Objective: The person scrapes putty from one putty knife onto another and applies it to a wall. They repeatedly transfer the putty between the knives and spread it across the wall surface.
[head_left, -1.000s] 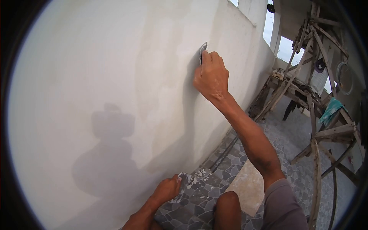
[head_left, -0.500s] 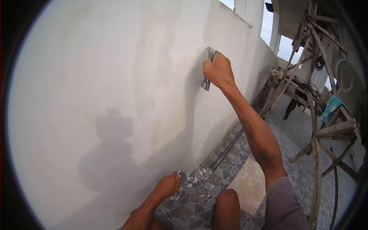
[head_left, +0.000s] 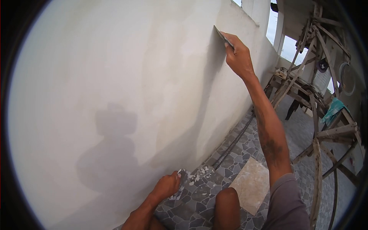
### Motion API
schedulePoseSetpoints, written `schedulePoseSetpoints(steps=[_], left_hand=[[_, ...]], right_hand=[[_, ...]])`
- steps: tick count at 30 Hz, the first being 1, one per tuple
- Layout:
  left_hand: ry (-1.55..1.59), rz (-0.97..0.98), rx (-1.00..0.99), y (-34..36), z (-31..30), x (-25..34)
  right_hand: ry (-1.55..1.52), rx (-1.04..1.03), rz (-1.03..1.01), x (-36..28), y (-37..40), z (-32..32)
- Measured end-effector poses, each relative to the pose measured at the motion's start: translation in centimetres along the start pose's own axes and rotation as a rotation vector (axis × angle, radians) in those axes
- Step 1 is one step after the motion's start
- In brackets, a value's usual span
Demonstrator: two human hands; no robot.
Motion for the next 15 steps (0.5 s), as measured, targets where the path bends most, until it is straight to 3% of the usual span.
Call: schedulePoseSetpoints(steps=[7, 11, 15], left_hand=[[0.007, 0.054, 0.014, -0.1, 0.0, 0.4], [0.003, 0.059, 0.020, -0.5, -0.1, 1.1], [-0.007, 0.003, 0.006, -0.6, 0.2, 0.8]], right_hand=[[0.031, -0.056, -0.103, -1.5, 4.7, 2.8], [-0.054, -0.291, -0.078, -1.6, 6.9, 2.6], [-0.051, -0.080, 0.007, -0.2, 6.6, 0.9]])
Point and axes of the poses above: each hand's wrist, its own y-axis away from the middle knuckle, its own z-axis out of the palm, x = y × z, the point moved 6 cm from there along -y, towards the middle knuckle, and after that the axes turned 8 degrees about -x, right-handed, at the moved point
